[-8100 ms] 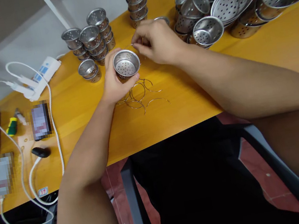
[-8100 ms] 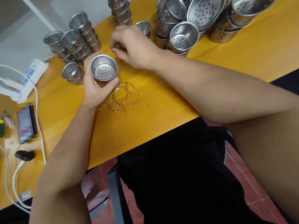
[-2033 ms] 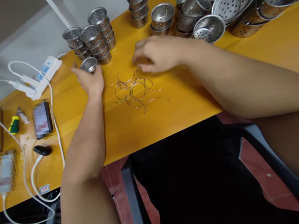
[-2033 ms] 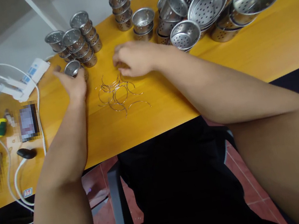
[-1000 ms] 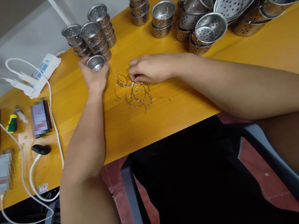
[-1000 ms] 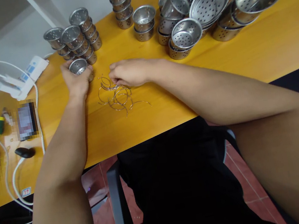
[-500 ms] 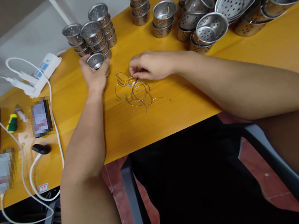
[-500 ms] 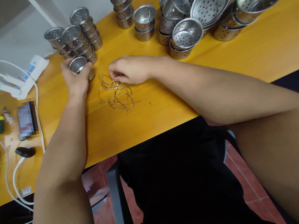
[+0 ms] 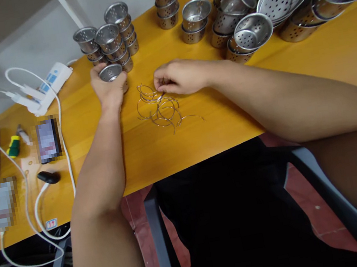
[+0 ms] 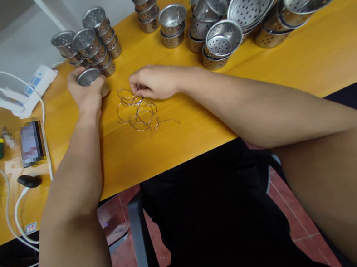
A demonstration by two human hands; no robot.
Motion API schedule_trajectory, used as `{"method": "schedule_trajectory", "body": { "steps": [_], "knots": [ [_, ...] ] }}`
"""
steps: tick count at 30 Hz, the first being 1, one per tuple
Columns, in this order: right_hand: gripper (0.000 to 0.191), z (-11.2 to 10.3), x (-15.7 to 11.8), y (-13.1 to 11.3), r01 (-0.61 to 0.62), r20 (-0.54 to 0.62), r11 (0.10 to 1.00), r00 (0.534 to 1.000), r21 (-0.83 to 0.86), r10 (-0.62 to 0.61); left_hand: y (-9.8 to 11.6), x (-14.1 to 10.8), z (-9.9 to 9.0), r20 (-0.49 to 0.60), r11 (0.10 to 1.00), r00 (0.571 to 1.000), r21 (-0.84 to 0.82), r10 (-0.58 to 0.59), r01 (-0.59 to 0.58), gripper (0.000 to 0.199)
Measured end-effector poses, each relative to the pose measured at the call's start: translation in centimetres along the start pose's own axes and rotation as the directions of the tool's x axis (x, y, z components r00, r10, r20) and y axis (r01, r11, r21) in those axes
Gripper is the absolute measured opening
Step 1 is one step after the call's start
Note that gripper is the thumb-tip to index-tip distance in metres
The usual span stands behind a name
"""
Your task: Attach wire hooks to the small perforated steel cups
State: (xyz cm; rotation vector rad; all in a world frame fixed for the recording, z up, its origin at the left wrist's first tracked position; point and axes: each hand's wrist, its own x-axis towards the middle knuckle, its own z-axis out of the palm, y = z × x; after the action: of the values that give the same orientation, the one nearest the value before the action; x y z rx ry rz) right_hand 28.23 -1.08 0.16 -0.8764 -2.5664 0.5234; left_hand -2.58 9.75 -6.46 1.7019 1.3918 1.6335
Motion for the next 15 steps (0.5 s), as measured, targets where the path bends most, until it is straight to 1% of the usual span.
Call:
{"method": "schedule_trajectory", "body": {
  "steps": [3, 6, 8, 9, 10, 11, 12, 13, 14, 15],
  "knots": [
    [0.007, 0.1, 0.0, 0.0, -0.013, -0.008, 1.000, 1.000, 0.027, 0.013, 1.3, -0.3, 0.3, -0.019, 0.998, 0.997, 0.001, -0.069, 0.069, 0.093],
    [0.006, 0.2, 0.0, -0.1, -0.003, -0.011, 0.999, 1.000, 0.045, 0.004, 1.3, -0.3, 0.6, -0.031, 0.998, 0.997, -0.027, -0.065, 0.064, 0.092],
    [0.005, 0.1, 0.0, -0.1, 0.010, -0.007, 0.999, 1.000, 0.042, -0.010, 0.7, -0.2, 0.5, -0.032, 1.000, 0.999, -0.005, 0.000, 0.000, 0.093],
    [0.006, 0.1, 0.0, -0.1, 0.013, -0.003, 0.999, 1.000, 0.041, -0.013, 0.3, -0.2, 0.4, -0.013, 0.998, 0.998, 0.021, 0.061, -0.061, 0.091],
    [0.006, 0.0, 0.0, -0.1, 0.013, -0.001, 0.999, 1.000, 0.042, -0.013, -0.1, -0.3, 0.2, 0.028, 0.988, 0.990, 0.057, 0.139, -0.141, 0.084],
    [0.007, 0.0, -0.1, -0.1, 0.009, -0.005, 0.999, 1.000, 0.044, -0.009, -0.5, -0.3, 0.0, 0.088, 0.970, 0.972, 0.098, 0.216, -0.224, 0.076],
    [0.007, 0.0, -0.1, 0.0, 0.004, -0.009, 0.999, 1.000, 0.047, -0.004, -0.8, -0.4, -0.1, 0.155, 0.948, 0.951, 0.135, 0.268, -0.289, 0.069],
    [0.008, 0.0, -0.1, 0.0, -0.002, -0.014, 0.999, 1.000, 0.051, 0.003, -1.1, -0.5, -0.3, 0.209, 0.933, 0.935, 0.161, 0.285, -0.321, 0.064],
    [0.008, 0.0, -0.1, 0.0, -0.008, -0.024, 0.998, 1.000, 0.055, 0.010, -1.2, -0.5, -0.4, 0.234, 0.933, 0.934, 0.176, 0.271, -0.315, 0.064],
    [0.008, -0.1, -0.1, 0.0, -0.016, -0.037, 0.998, 0.999, 0.062, 0.018, -1.3, -0.6, -0.4, 0.227, 0.944, 0.944, 0.175, 0.239, -0.281, 0.068]
  ]
}}
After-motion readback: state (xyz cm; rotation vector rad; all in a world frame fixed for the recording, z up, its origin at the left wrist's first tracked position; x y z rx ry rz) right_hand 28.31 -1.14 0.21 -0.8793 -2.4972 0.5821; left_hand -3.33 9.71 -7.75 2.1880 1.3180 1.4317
